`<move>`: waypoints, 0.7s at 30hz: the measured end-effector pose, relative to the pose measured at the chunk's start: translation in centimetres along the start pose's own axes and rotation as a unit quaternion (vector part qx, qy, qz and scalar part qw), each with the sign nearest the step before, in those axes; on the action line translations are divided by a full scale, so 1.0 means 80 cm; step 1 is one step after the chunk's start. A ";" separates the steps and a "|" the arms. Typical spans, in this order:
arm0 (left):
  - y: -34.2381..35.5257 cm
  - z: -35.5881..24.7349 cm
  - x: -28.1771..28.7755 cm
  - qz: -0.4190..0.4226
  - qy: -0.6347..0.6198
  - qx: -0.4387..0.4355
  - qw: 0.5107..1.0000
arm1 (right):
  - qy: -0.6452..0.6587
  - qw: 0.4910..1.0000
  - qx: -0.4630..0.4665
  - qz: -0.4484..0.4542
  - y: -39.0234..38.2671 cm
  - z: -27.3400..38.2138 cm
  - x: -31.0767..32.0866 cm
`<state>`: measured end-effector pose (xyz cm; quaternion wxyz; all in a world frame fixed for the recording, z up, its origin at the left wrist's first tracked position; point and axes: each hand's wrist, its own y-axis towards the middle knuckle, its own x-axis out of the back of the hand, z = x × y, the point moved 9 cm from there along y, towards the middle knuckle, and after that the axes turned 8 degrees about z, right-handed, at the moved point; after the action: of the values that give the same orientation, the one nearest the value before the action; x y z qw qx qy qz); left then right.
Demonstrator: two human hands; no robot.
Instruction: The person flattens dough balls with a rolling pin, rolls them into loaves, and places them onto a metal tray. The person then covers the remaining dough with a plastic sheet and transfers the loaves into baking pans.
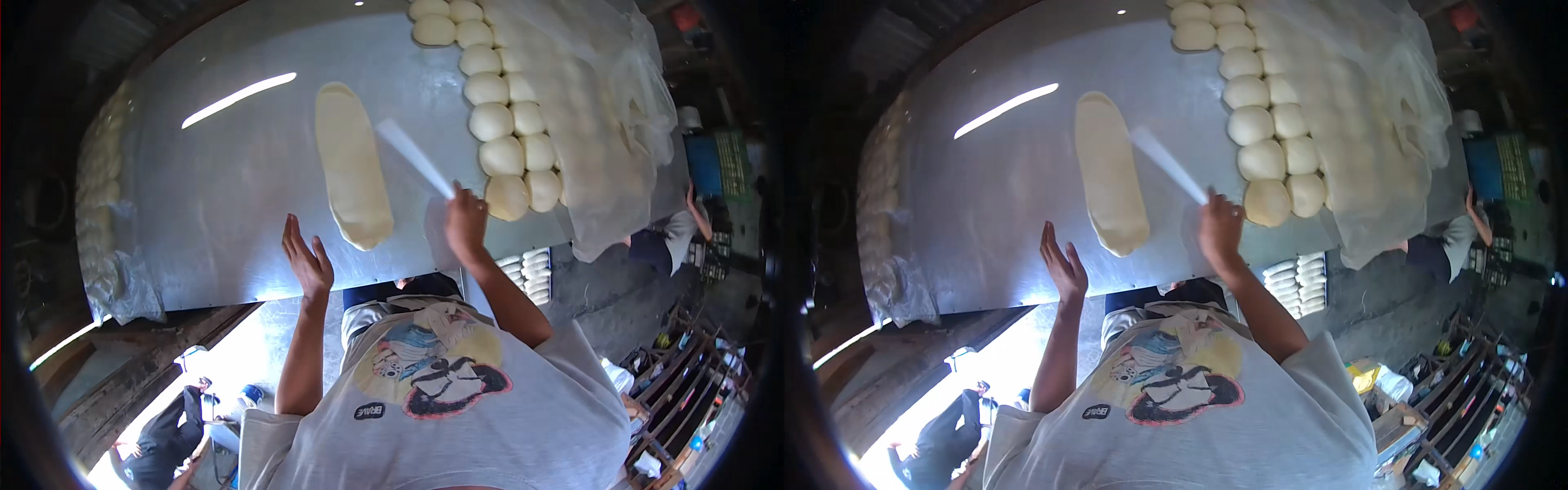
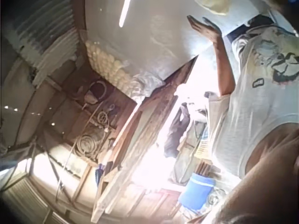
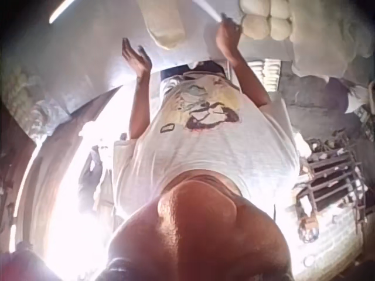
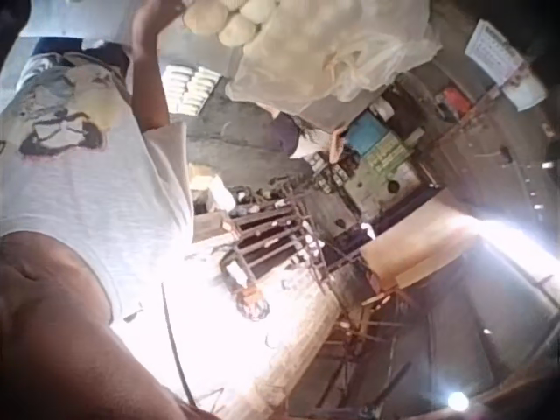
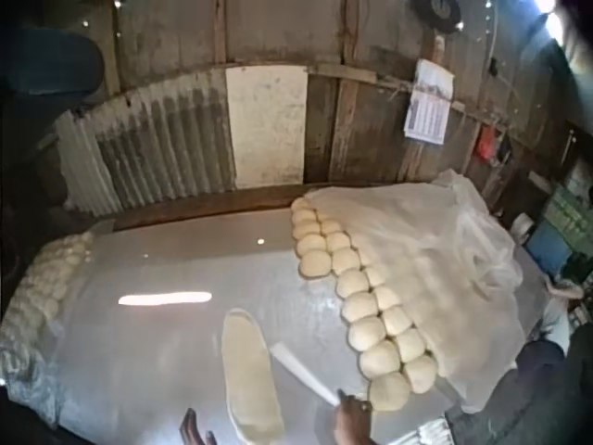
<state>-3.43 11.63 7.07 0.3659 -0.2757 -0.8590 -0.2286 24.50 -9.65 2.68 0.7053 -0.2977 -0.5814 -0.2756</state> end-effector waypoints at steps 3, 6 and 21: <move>0.045 0.045 -0.007 -0.010 -0.041 0.034 0.999 | -0.123 0.990 -0.058 0.047 0.045 -0.023 0.014; 0.118 0.092 -0.036 0.009 -0.111 0.031 0.993 | -0.123 0.991 -0.031 0.033 0.122 0.039 0.043; 0.392 0.045 -0.102 0.305 -0.163 -0.064 0.936 | 0.420 0.872 0.182 0.173 0.332 0.226 0.035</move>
<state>19.61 34.58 4.66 0.2541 -0.5812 -0.7649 -0.1124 32.62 21.46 5.41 0.9609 -0.1164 -0.2098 -0.1380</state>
